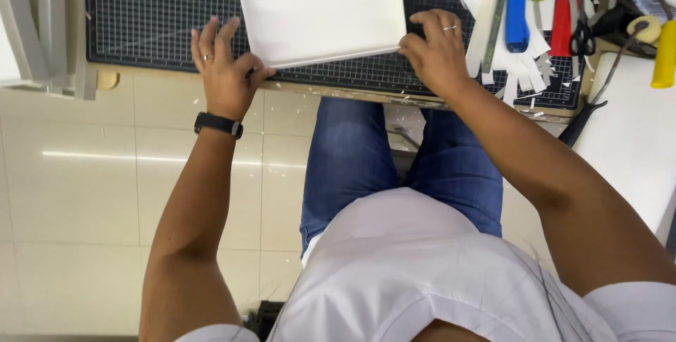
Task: Smoothing the surfaces and edges of white foam board boxes using a small hand tool and roller
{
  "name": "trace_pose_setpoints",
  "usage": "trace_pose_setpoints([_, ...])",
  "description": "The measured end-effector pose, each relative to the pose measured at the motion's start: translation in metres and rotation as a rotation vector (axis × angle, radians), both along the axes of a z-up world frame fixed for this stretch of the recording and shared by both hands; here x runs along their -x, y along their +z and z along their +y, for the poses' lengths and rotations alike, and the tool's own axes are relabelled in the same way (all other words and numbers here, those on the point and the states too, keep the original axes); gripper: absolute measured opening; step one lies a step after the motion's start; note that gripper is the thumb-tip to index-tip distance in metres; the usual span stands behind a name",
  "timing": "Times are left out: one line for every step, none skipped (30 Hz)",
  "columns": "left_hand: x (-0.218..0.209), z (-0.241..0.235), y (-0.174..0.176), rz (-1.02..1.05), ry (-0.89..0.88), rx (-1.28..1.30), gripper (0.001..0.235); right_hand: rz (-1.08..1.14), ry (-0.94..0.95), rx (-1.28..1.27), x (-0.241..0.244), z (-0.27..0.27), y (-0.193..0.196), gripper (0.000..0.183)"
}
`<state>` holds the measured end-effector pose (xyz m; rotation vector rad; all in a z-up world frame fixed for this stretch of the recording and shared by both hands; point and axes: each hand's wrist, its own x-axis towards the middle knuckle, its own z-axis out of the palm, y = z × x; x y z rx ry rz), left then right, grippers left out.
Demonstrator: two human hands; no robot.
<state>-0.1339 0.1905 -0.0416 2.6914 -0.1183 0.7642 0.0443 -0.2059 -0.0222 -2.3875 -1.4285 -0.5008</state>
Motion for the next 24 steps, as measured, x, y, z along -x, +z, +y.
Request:
trace_pose_setpoints([-0.001, 0.0, 0.002, -0.007, -0.013, -0.001, 0.044, -0.007, -0.013, -0.001, -0.003, 0.001, 0.001, 0.017])
trace_pose_setpoints([-0.001, 0.0, 0.003, -0.015, -0.016, -0.051, 0.047, -0.033, -0.027, 0.061, -0.003, 0.001, 0.001, 0.015])
trace_pose_setpoints([-0.001, 0.0, 0.005, -0.023, -0.02, -0.1, 0.052, -0.058, -0.041, 0.123, -0.004, 0.001, 0.0, 0.014])
trace_pose_setpoints([0.0, -0.002, 0.005, -0.022, -0.031, -0.099, 0.052, -0.056, -0.051, 0.125, -0.002, 0.001, 0.0, 0.014])
trace_pose_setpoints([0.001, -0.004, 0.006, -0.041, -0.012, -0.157, 0.053, -0.051, -0.058, 0.17, 0.001, 0.002, 0.0, 0.011])
trace_pose_setpoints([-0.001, -0.004, 0.008, -0.07, 0.013, -0.219, 0.053, -0.055, -0.06, 0.212, -0.003, 0.005, 0.001, 0.01])
trace_pose_setpoints([-0.005, -0.003, 0.007, -0.079, 0.008, -0.22, 0.053, -0.062, -0.067, 0.21, -0.005, 0.006, 0.002, 0.01])
trace_pose_setpoints([-0.004, -0.003, 0.007, -0.088, 0.003, -0.254, 0.053, -0.106, -0.061, 0.207, -0.003, 0.006, 0.001, 0.008])
trace_pose_setpoints([-0.003, -0.004, 0.005, -0.098, -0.003, -0.287, 0.053, -0.151, -0.054, 0.205, 0.0, 0.006, 0.001, 0.011])
trace_pose_setpoints([-0.002, -0.003, 0.006, -0.099, -0.007, -0.285, 0.053, -0.151, -0.059, 0.207, 0.001, 0.006, 0.002, 0.011])
trace_pose_setpoints([-0.002, -0.002, 0.006, -0.092, -0.017, -0.289, 0.055, -0.147, -0.051, 0.205, 0.002, 0.006, 0.002, 0.016])
trace_pose_setpoints([-0.003, -0.002, 0.007, -0.086, -0.03, -0.293, 0.059, -0.144, -0.047, 0.204, 0.002, 0.006, 0.004, 0.021])
trace_pose_setpoints([-0.007, 0.0, 0.007, -0.088, -0.038, -0.292, 0.059, -0.145, -0.055, 0.205, 0.001, 0.004, 0.002, 0.021])
trace_pose_setpoints([-0.007, 0.004, 0.007, -0.03, -0.061, -0.243, 0.063, -0.078, -0.053, 0.223, 0.0, 0.005, -0.001, 0.018])
trace_pose_setpoints([-0.007, 0.008, 0.008, 0.027, -0.083, -0.194, 0.067, -0.012, -0.05, 0.241, 0.0, 0.007, -0.004, 0.015])
trace_pose_setpoints([-0.02, 0.001, 0.012, 0.023, -0.086, -0.194, 0.067, -0.016, -0.054, 0.241, 0.006, 0.012, 0.001, 0.015])
trace_pose_setpoints([-0.033, -0.006, 0.016, 0.06, -0.051, -0.141, 0.055, 0.083, -0.082, 0.268, 0.011, 0.017, 0.006, 0.013])
trace_pose_setpoints([-0.043, -0.011, 0.021, 0.099, -0.01, -0.09, 0.083, 0.182, -0.104, 0.292, 0.017, 0.024, 0.01, 0.014])
trace_pose_setpoints([-0.065, -0.035, 0.026, 0.096, -0.007, -0.093, 0.083, 0.179, -0.102, 0.289, 0.024, 0.033, 0.011, 0.014])
trace_pose_setpoints([-0.086, -0.058, 0.03, 0.167, -0.04, 0.022, 0.075, 0.211, -0.048, 0.204, 0.03, 0.041, 0.011, 0.022])
trace_pose_setpoints([-0.108, -0.082, 0.035, 0.237, -0.072, 0.137, 0.068, 0.244, 0.005, 0.119, 0.037, 0.049, 0.012, 0.03])
trace_pose_setpoints([-0.127, -0.104, 0.032, 0.233, -0.067, 0.13, 0.068, 0.239, 0.01, 0.113, 0.038, 0.042, 0.017, 0.03])
trace_pose_setpoints([-0.147, -0.126, 0.029, 0.379, -0.033, 0.196, 0.075, 0.162, -0.017, -0.079, 0.039, 0.035, 0.022, 0.026])
trace_pose_setpoints([-0.166, -0.151, 0.025, 0.529, -0.004, 0.267, 0.082, 0.086, -0.045, -0.267, 0.042, 0.025, 0.026, 0.021])
